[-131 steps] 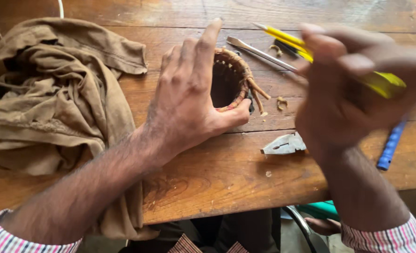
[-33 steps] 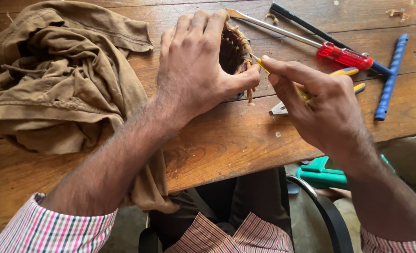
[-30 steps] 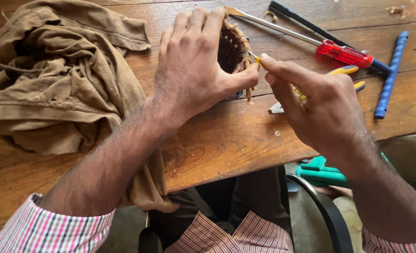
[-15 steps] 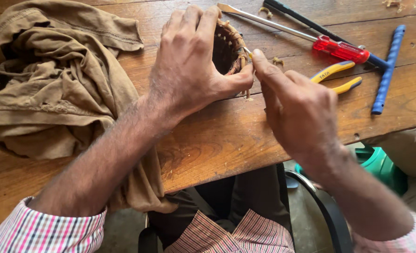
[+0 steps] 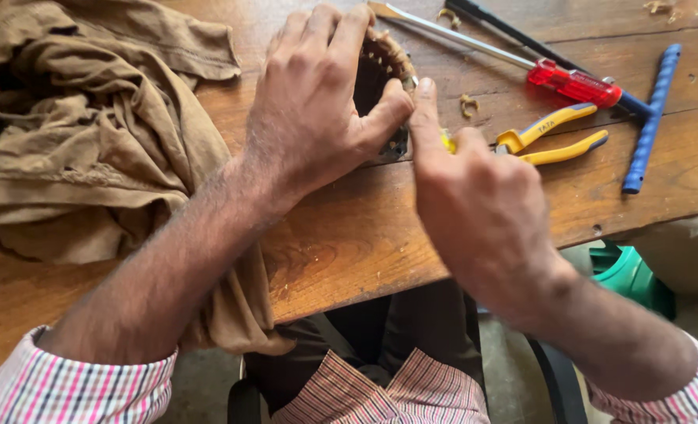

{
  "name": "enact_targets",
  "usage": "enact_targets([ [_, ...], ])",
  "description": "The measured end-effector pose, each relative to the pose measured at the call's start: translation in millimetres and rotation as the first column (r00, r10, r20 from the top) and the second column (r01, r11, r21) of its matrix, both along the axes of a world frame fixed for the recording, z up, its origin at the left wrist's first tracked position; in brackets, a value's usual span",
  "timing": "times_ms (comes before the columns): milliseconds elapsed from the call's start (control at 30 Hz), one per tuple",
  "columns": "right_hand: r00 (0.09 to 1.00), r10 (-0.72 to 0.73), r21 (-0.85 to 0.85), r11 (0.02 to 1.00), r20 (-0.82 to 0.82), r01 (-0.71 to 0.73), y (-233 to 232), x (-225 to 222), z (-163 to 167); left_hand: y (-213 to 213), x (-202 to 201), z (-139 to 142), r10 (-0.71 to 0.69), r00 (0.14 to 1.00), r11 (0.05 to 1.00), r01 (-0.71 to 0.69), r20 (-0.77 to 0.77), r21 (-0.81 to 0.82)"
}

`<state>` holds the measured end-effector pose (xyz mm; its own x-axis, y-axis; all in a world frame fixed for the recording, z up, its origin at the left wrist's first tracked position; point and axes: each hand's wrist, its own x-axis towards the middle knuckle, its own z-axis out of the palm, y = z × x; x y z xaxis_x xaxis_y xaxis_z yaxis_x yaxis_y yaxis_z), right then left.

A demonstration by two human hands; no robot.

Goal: The person holds a motor stator on a wooden workbench and uses a yellow screwdriver to pry and scrape burnt copper windings and insulation from the stator's slots, working around the rim and pulling loose winding pieces out by hand.

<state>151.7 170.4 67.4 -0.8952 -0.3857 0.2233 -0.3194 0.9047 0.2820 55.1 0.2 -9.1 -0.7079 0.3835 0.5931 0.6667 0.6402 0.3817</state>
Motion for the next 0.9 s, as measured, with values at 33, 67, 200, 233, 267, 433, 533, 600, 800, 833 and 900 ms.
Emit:
enact_targets([
  [33, 0.999, -0.034, 0.090, 0.995, -0.021, 0.036, -4, 1, -5, 0, 0, -2, -0.006, 1.000, 1.000, 0.006, -0.021, 0.014],
  [67, 0.999, -0.025, 0.023, 0.999, -0.034, 0.026, -4, 1, -8, -1, 0, -3, -0.012, 0.999, 1.000, 0.013, -0.044, 0.028],
  [200, 0.997, 0.008, -0.239, 0.971, -0.079, -0.027, 0, -3, -17, -1, 2, -4, -0.027, 0.998, 0.999, 0.030, -0.056, 0.043],
  [233, 0.996, 0.012, -0.300, 0.953, -0.088, -0.038, 0, -4, -18, -1, 1, -3, -0.029, 0.998, 0.999, 0.031, -0.056, 0.041],
  [267, 0.995, 0.008, -0.341, 0.939, -0.103, -0.043, 0, -4, -20, -1, 2, -2, -0.034, 0.998, 0.998, 0.036, -0.054, 0.041],
  [433, 0.987, -0.037, -0.600, 0.798, -0.156, -0.065, -1, -6, -32, 3, 3, 5, -0.007, 1.000, 1.000, 0.007, -0.020, 0.025],
  [533, 0.993, -0.077, -0.755, 0.655, -0.088, -0.016, 1, -5, -37, 2, 4, 6, 0.004, 1.000, 0.998, -0.002, -0.024, 0.065],
  [600, 0.996, -0.075, -0.870, 0.485, 0.057, 0.087, 3, -5, -38, 2, 6, 5, 0.006, 1.000, 0.996, -0.004, -0.025, 0.090],
  [800, 0.965, 0.118, -0.968, 0.120, 0.236, 0.222, 5, -7, -38, 5, 8, 4, 0.048, 0.998, 0.993, -0.045, -0.032, 0.108],
  [833, 0.945, 0.168, -0.960, 0.036, 0.280, 0.277, 5, -7, -37, 6, 9, 4, 0.058, 0.998, 0.992, -0.054, -0.034, 0.114],
  [900, 0.944, 0.158, -0.957, 0.010, 0.289, 0.291, 4, -7, -38, 8, 10, 3, 0.072, 0.997, 0.991, -0.068, -0.031, 0.116],
])
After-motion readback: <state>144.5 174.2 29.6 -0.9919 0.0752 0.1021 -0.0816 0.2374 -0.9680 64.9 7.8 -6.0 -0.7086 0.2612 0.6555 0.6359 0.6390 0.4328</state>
